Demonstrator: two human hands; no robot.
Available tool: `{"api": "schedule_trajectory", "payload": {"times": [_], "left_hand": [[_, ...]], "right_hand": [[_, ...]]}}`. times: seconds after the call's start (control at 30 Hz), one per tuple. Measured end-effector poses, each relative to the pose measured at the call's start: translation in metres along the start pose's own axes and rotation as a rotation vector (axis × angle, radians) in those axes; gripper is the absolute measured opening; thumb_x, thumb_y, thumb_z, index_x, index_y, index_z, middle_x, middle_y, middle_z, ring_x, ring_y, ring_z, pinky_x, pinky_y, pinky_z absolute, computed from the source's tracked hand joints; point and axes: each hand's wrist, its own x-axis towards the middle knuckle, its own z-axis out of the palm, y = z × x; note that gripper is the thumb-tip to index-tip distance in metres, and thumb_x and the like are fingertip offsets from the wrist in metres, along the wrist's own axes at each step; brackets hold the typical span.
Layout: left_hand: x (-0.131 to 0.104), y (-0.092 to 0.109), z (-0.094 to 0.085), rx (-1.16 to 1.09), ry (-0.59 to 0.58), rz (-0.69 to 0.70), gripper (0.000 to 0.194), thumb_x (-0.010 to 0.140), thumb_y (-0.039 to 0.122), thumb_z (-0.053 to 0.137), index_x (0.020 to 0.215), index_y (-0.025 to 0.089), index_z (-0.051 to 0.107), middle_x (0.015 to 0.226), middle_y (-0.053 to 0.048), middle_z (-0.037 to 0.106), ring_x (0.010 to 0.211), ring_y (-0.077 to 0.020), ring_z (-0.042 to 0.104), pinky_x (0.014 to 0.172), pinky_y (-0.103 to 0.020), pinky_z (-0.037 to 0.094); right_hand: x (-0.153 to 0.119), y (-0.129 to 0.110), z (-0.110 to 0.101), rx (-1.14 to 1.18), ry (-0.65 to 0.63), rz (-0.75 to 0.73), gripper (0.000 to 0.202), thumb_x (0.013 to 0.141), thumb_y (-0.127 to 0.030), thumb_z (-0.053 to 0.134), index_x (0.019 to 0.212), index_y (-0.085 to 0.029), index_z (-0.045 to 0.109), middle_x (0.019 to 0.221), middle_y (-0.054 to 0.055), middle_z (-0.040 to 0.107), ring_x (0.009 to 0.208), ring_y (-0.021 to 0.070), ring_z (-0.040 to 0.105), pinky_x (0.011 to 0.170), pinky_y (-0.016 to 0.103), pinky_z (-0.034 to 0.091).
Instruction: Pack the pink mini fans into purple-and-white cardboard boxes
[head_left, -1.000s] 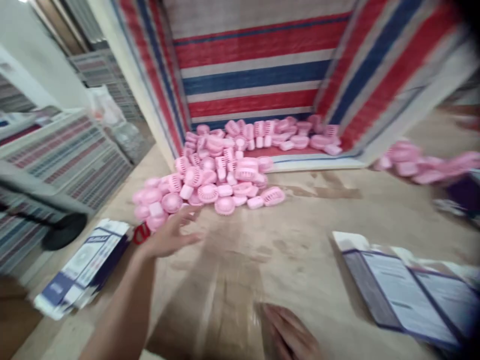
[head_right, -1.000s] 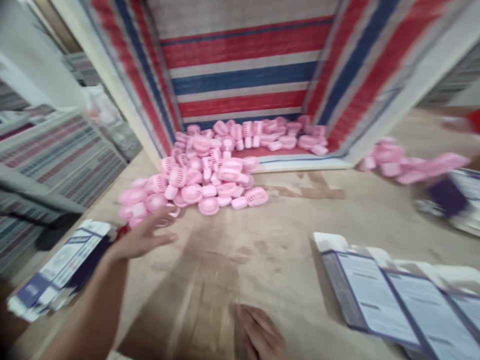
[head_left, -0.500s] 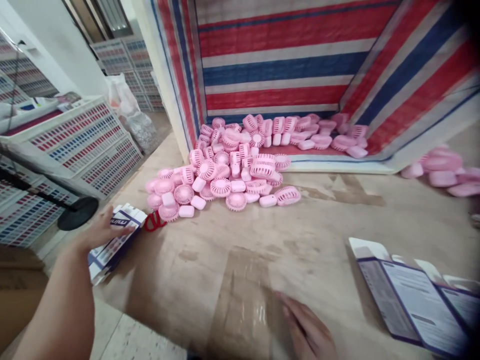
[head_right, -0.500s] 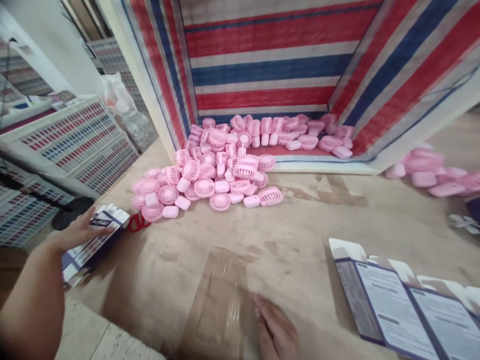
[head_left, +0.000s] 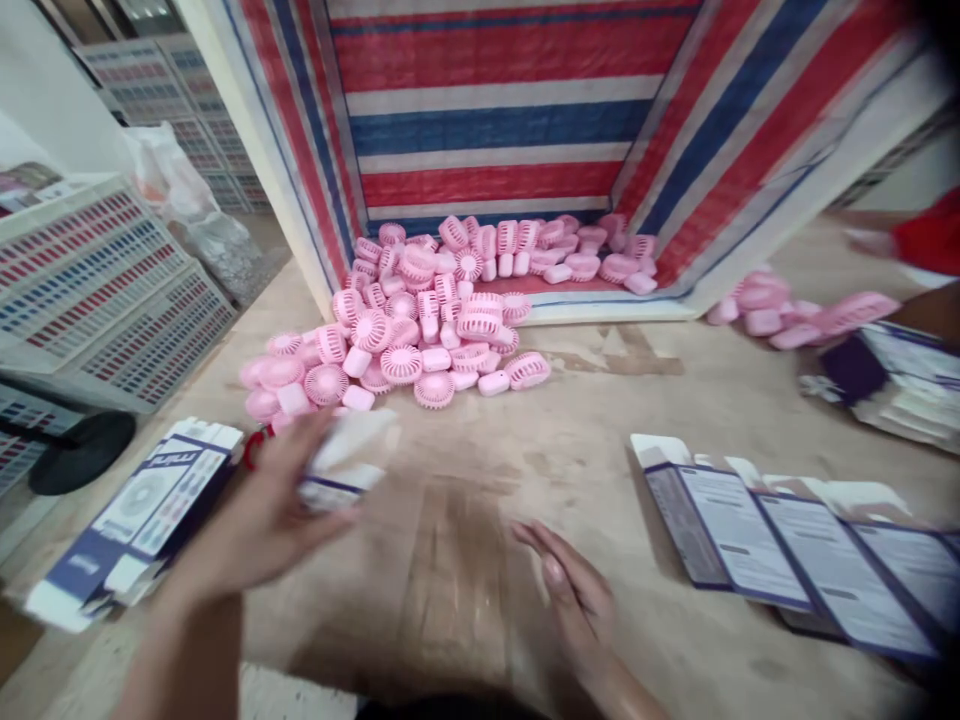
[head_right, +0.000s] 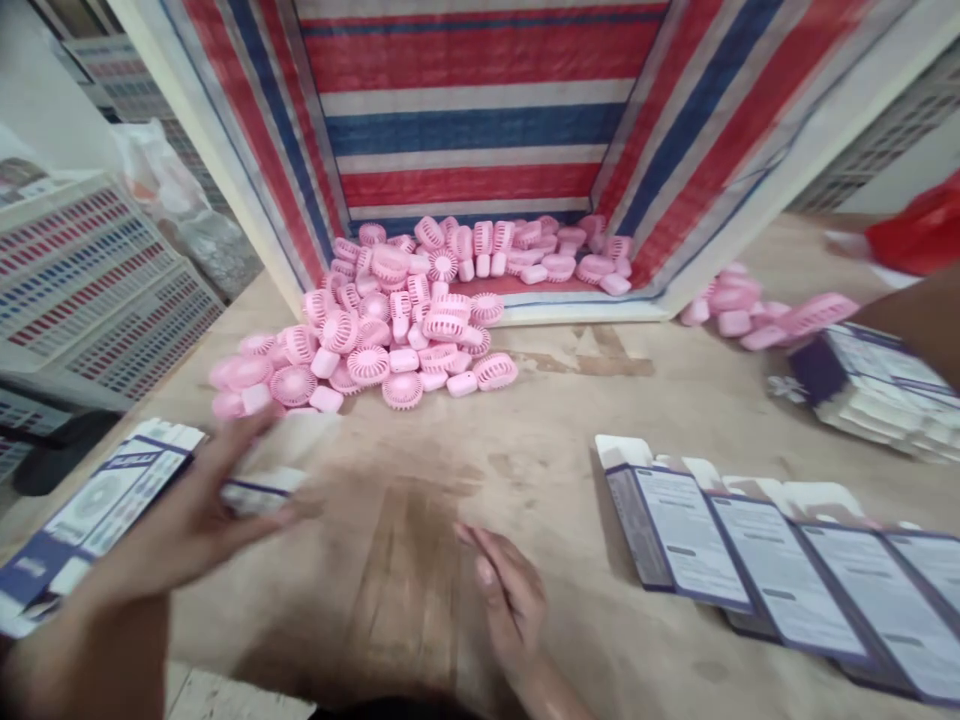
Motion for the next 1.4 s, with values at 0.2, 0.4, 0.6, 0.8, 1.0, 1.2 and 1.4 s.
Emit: {"api": "schedule_trajectory", "payload": {"times": [0.2,0.4,0.6,0.8,1.0,1.2,1.4], "left_hand": [[0.022,0.111,0.140,-0.873,0.097,-0.003,0.076,0.049,0.068,0.087,0.100,0.023,0.054,0.085,-0.002,0.061,0.074,-0.0207,0.060,0.067,-0.034,0.054],[0.027,0.137,0.139,-1.385,-0.386,-0.104,0.051,0.073,0.035,0.078,0.116,0.023,0.052,0.084,0.001,0.063,0.068,-0.0130,0.058,0.062,-0.024,0.050],[0.025,0.134,0.131,-0.855,-0.083,0.328,0.049,0.074,0.016,0.065,0.120,0.028,0.054,0.112,-0.005,0.059,0.099,-0.0246,0.058,0.087,-0.041,0.050],[0.028,0.122,0.135,-0.933,-0.216,0.463,0.041,0.103,0.026,0.036,0.139,0.033,0.054,0.120,-0.007,0.058,0.118,-0.0248,0.052,0.103,-0.044,0.043],[0.037,0.117,0.146,-1.151,-0.261,0.440,0.020,0.092,0.041,0.061,0.101,0.028,0.073,0.106,-0.006,0.057,0.098,-0.0229,0.058,0.085,-0.038,0.050],[0.044,0.112,0.157,-1.141,-0.342,0.259,0.016,0.083,0.024,0.068,0.099,0.021,0.067,0.101,-0.005,0.058,0.090,-0.0196,0.060,0.079,-0.033,0.049],[0.030,0.118,0.147,-0.789,-0.269,0.417,0.027,0.080,0.005,0.057,0.103,0.020,0.060,0.101,-0.005,0.058,0.094,-0.0183,0.060,0.081,-0.030,0.048]], "right_hand": [[0.029,-0.024,0.011,0.121,0.133,-0.073,0.047,0.099,-0.051,0.042,0.139,-0.029,0.049,0.117,0.010,0.073,0.098,0.0293,0.074,0.081,0.044,0.064],[0.037,-0.039,-0.012,0.154,0.201,-0.123,0.049,0.099,-0.055,0.041,0.142,-0.033,0.044,0.138,0.009,0.062,0.119,0.0337,0.066,0.094,0.051,0.059],[0.047,-0.047,-0.013,0.109,0.173,-0.066,0.053,0.097,-0.058,0.039,0.131,-0.023,0.059,0.136,0.013,0.063,0.127,0.0349,0.060,0.106,0.057,0.051],[0.057,-0.056,-0.024,0.001,0.179,-0.129,0.039,0.099,-0.049,0.045,0.119,-0.024,0.068,0.126,0.010,0.071,0.120,0.0332,0.066,0.099,0.055,0.056],[0.059,-0.050,-0.022,0.000,0.135,-0.201,0.041,0.101,-0.048,0.043,0.131,-0.027,0.062,0.136,0.009,0.065,0.124,0.0320,0.063,0.100,0.053,0.056],[0.044,-0.040,-0.011,0.070,0.163,-0.140,0.042,0.101,-0.040,0.044,0.141,-0.029,0.052,0.149,0.006,0.054,0.137,0.0307,0.051,0.110,0.053,0.048],[0.032,-0.027,-0.009,0.084,0.225,-0.140,0.042,0.100,-0.033,0.045,0.141,-0.028,0.052,0.151,0.007,0.050,0.135,0.0306,0.054,0.110,0.056,0.048]]}}
